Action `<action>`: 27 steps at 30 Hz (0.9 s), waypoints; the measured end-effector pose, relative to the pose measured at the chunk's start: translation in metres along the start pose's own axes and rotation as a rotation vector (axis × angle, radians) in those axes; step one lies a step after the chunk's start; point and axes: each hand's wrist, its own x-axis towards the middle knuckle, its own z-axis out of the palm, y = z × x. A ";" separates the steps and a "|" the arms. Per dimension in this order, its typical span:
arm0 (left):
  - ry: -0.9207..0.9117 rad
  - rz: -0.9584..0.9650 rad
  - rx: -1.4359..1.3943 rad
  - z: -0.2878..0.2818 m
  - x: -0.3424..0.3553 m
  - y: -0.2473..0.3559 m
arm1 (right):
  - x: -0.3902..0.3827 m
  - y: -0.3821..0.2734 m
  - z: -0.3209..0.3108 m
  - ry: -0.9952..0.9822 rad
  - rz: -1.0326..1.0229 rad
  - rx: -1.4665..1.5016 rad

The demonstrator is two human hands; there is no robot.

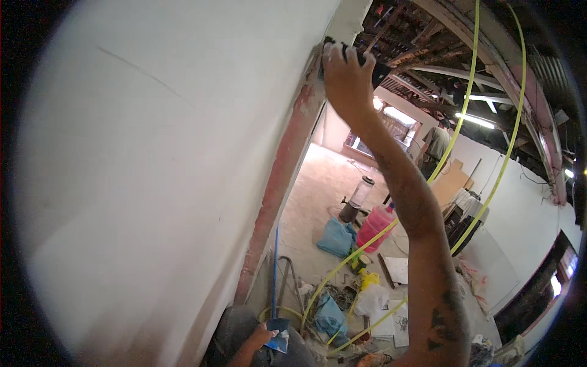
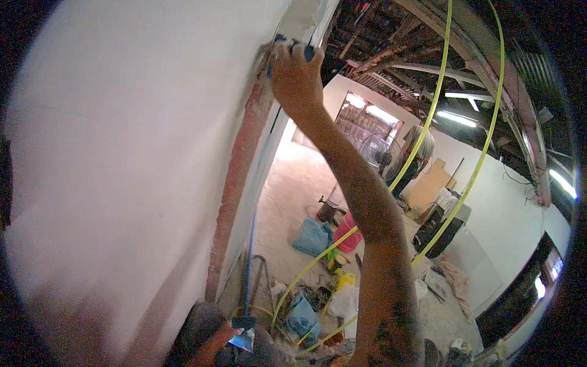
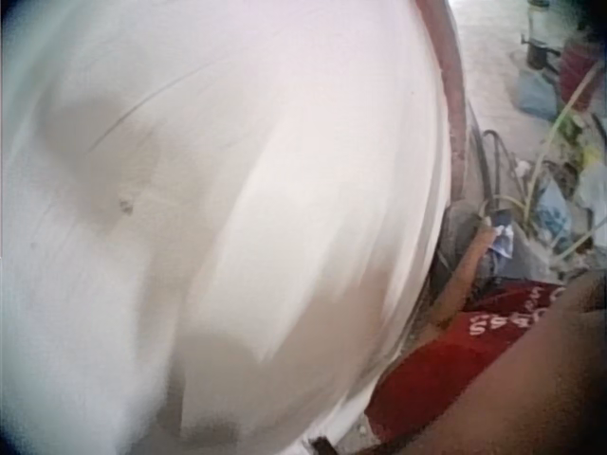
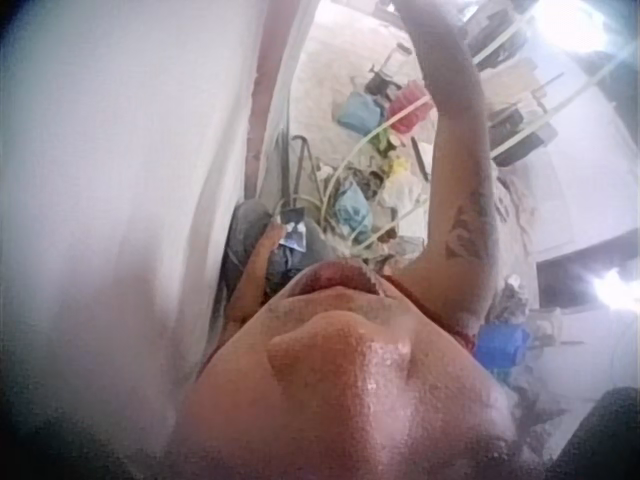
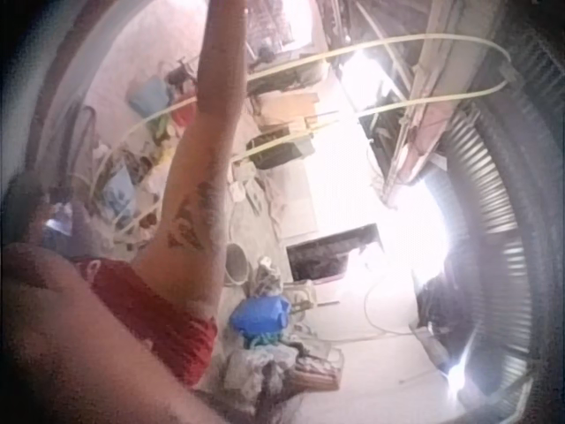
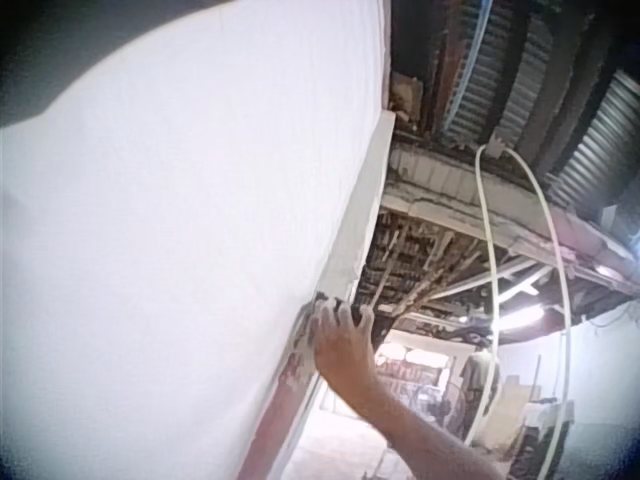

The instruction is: The person applies putty along a wall corner using putty knives, repeatedly transferring the putty between the knives before spreading it onto the wall.

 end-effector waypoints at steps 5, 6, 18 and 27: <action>0.044 -0.142 0.231 0.001 -0.015 0.027 | -0.052 -0.045 -0.030 -0.103 -0.035 0.114; 0.026 -0.099 0.145 0.000 -0.017 0.028 | -0.064 -0.053 -0.039 -0.137 -0.067 0.112; -0.049 -0.023 -0.132 0.000 0.004 -0.002 | -0.059 0.048 -0.027 0.261 0.566 1.128; -0.016 -0.041 -0.050 -0.006 0.008 -0.005 | 0.025 0.072 0.091 0.466 0.866 1.264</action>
